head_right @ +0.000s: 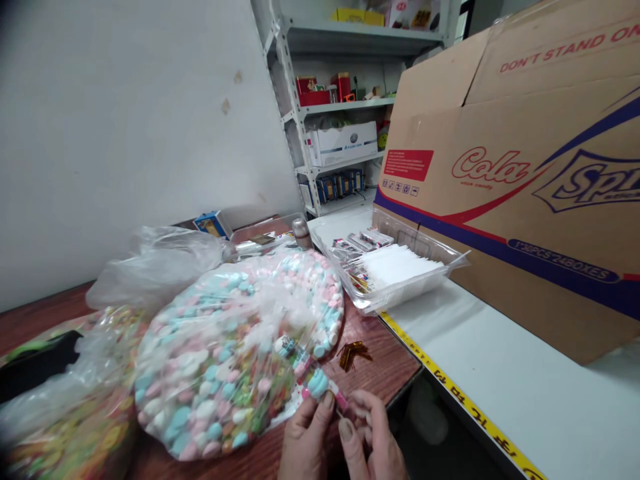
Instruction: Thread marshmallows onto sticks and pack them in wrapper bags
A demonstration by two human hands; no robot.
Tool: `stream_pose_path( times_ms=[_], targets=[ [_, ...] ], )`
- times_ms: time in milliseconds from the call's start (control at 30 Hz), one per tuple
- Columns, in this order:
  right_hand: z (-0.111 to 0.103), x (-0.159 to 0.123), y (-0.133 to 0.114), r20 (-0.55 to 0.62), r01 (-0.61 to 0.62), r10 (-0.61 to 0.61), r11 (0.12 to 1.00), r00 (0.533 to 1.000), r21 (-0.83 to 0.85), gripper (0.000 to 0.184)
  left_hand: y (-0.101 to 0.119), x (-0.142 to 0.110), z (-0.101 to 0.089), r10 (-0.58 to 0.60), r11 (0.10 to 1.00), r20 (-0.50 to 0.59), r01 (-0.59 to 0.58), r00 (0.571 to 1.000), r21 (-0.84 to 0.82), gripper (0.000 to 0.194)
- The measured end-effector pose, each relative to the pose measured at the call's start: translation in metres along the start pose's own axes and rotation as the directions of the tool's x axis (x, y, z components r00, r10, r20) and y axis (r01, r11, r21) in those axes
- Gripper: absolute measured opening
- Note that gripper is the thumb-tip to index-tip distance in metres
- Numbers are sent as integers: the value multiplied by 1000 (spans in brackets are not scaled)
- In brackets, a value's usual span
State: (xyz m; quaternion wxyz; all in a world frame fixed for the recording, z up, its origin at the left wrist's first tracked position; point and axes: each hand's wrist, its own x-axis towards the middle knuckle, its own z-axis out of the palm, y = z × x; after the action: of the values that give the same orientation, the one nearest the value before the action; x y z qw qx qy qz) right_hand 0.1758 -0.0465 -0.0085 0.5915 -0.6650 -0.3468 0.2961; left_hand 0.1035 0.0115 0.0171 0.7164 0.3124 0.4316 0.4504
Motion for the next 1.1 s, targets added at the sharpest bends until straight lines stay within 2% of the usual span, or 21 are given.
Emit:
stream_pose_path(
  times_ms=[67,133,233,300,367,433,500,567,600,700,733,800,900,967,1000,1033,1067,1100],
  targets=[
    [2,4,-6,-21,26,-25,999,999,45,49,1,-1,-3,90,982,-9,-87,996,168,34],
    [2,9,-10,8,13,-14,997,1000,78,41,0,-3,-5,172,933,-7,-160,985,322,36],
    [2,16,-9,164,-168,130,956,978,241,43,2,-4,-7,257,864,17,-238,966,444,37],
    [2,18,-8,349,-379,247,842,904,385,49,4,-3,-9,252,865,66,-256,965,432,35],
    [1,19,-8,550,-580,296,670,781,463,51,6,-2,-13,178,917,133,-214,975,336,33],
    [-1,18,-9,705,-705,255,531,662,469,52,6,-1,-20,49,977,220,-92,974,190,35],
    [-2,14,-7,765,-748,222,488,605,450,53,4,-2,-28,-90,995,318,73,944,67,38],
    [0,10,-2,762,-738,233,525,604,424,53,1,-3,-37,-195,979,393,205,899,17,36],
    [2,8,1,753,-728,250,552,609,406,53,-1,-4,-40,-219,972,398,236,891,8,33],
    [6,6,8,743,-716,291,608,603,343,50,-1,-5,-45,-219,972,323,234,921,-9,27],
    [6,6,8,718,-685,300,651,629,328,48,1,-5,-44,-210,973,287,227,934,-27,28],
    [5,7,6,640,-562,282,777,715,284,44,5,-6,-41,-219,969,205,236,954,-67,30],
    [4,6,3,497,-216,118,966,860,143,42,13,-7,-37,-263,961,36,265,964,-83,30],
    [8,3,5,423,-35,4,997,906,66,41,15,-7,-37,-274,959,-36,271,961,-79,29],
    [11,2,8,421,-19,-11,998,907,66,42,14,-7,-38,-267,961,-36,263,963,-88,30],
    [15,0,10,453,-74,18,992,891,106,43,13,-6,-40,-261,960,-9,258,965,-107,33],
    [19,-2,12,510,-186,76,968,857,168,45,11,-6,-41,-258,957,36,260,966,-128,35],
    [23,-3,14,584,-327,140,917,799,227,46,8,-5,-43,-256,953,87,266,963,-147,37]
  ],
)
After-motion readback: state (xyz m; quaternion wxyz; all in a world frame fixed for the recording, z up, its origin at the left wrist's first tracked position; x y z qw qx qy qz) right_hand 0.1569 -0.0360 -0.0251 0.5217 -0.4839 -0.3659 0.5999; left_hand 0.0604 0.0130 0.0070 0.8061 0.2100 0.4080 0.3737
